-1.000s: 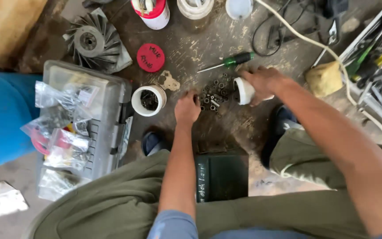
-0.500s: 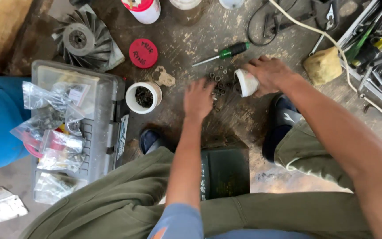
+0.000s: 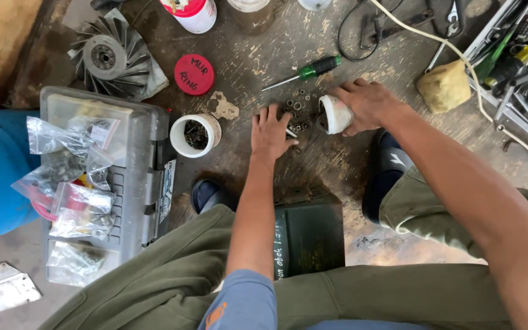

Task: Sorting small hardware parts like screws and nuts into containers on a workbench

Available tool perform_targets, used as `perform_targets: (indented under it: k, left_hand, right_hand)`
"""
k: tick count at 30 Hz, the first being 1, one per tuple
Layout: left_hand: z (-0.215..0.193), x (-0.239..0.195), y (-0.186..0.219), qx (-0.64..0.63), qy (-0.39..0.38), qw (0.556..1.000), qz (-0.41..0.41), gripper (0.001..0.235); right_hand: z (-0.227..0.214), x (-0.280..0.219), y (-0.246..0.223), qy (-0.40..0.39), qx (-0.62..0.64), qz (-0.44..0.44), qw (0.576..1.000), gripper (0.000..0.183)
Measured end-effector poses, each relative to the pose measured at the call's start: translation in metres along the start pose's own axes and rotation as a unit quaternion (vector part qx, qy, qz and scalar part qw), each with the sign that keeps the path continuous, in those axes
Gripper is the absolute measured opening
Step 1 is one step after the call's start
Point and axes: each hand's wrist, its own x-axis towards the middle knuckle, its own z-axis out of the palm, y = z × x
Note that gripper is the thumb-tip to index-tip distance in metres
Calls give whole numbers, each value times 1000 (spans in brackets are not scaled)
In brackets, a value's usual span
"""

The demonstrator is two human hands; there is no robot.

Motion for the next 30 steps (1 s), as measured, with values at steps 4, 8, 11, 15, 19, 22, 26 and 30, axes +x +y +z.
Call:
perform_targets:
  k: [4,8,11,15,19,22,26,30]
  left_hand:
    - [26,7,-9,-21,34,999,-21,27]
    - [23,3,-25,-33,58,996,-63,14]
    - [17,-4,-27,-59,83,990,-94,12]
    - [19,-9,-25,-102,100,984,-103,12]
    - [26,-7,-23,-124,115,979,-118,10]
    - [25,-9,-17,-154,101,974,-128,11]
    - [16,-11,-8,-147,105,978,-108,13]
    - [8,-11,5,-154,108,978,-86,18]
  right_hand:
    - [3,3,2,-5,-5,-5,1000,114]
    - [-8,-1,-4,-4,1,-8,1000,113]
    - [-8,0,-5,3,-16,-11,1000,113]
    - [4,6,1,2,-31,-16,999,115]
    - [2,11,-7,26,-17,-16,999,116]
    - [-3,12,-19,64,-27,-45,997,113]
    - [-5,10,-10,45,3,-39,998,114]
    - [2,7,3,39,27,-31,998,118]
